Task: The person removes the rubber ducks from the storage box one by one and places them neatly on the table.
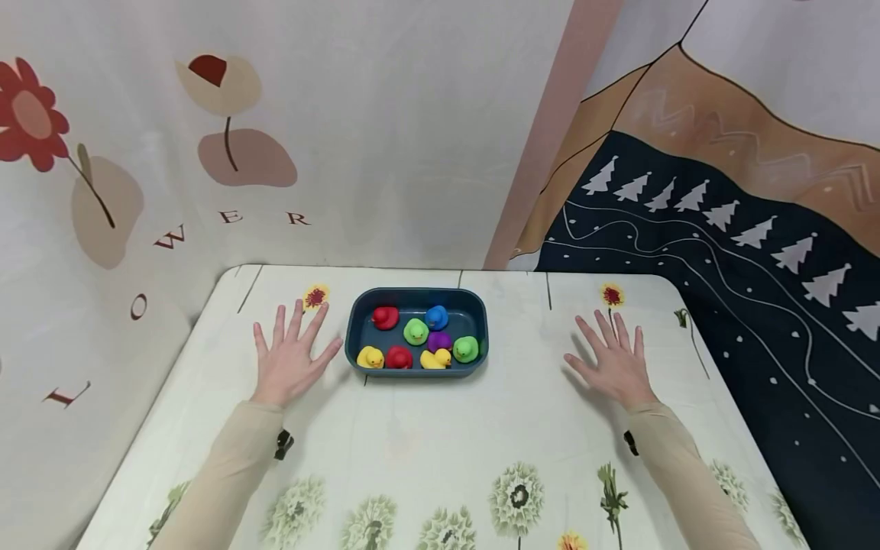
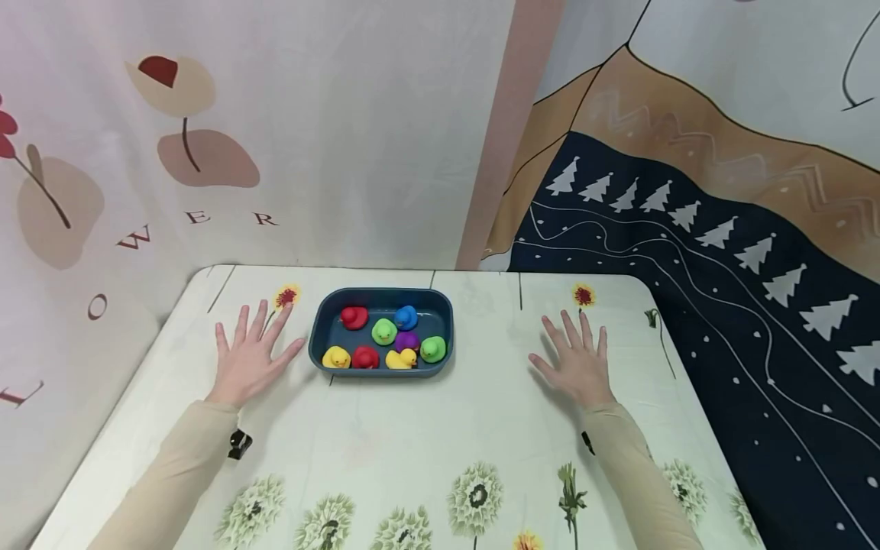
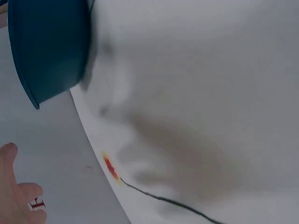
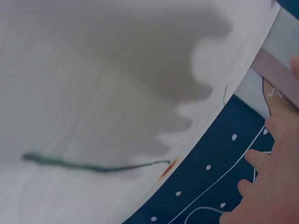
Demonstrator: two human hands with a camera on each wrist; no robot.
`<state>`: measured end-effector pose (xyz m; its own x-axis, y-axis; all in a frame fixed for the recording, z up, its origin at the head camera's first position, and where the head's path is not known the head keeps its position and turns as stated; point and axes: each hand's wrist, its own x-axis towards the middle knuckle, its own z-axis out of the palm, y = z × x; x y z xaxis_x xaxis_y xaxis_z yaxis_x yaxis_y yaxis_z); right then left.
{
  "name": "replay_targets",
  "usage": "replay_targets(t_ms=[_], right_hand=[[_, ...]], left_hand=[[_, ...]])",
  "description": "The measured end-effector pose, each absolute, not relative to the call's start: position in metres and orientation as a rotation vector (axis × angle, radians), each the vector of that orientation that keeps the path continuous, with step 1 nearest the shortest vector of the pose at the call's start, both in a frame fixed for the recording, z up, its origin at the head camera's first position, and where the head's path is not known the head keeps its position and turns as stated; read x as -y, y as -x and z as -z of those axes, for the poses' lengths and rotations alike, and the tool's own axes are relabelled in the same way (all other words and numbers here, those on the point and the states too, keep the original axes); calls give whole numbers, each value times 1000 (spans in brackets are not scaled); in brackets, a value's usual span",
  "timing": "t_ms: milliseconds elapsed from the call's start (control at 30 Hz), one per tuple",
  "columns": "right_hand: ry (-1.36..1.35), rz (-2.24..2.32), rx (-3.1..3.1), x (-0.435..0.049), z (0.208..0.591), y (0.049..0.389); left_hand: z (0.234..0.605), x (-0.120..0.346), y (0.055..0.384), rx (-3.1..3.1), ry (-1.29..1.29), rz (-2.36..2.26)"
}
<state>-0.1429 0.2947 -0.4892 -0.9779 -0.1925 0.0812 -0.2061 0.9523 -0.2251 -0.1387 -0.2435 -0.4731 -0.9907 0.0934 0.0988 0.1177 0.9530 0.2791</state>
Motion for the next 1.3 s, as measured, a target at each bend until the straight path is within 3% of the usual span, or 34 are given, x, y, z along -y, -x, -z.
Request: replay_targets(t_ms=[500,1300], right_hand=[[-439,-437,3031,-250,501,141],[-800,-732,2869,-165,485,141]], left_hand=[[484,205,155,3057,230,521],[500,209,157,3141,184,843]])
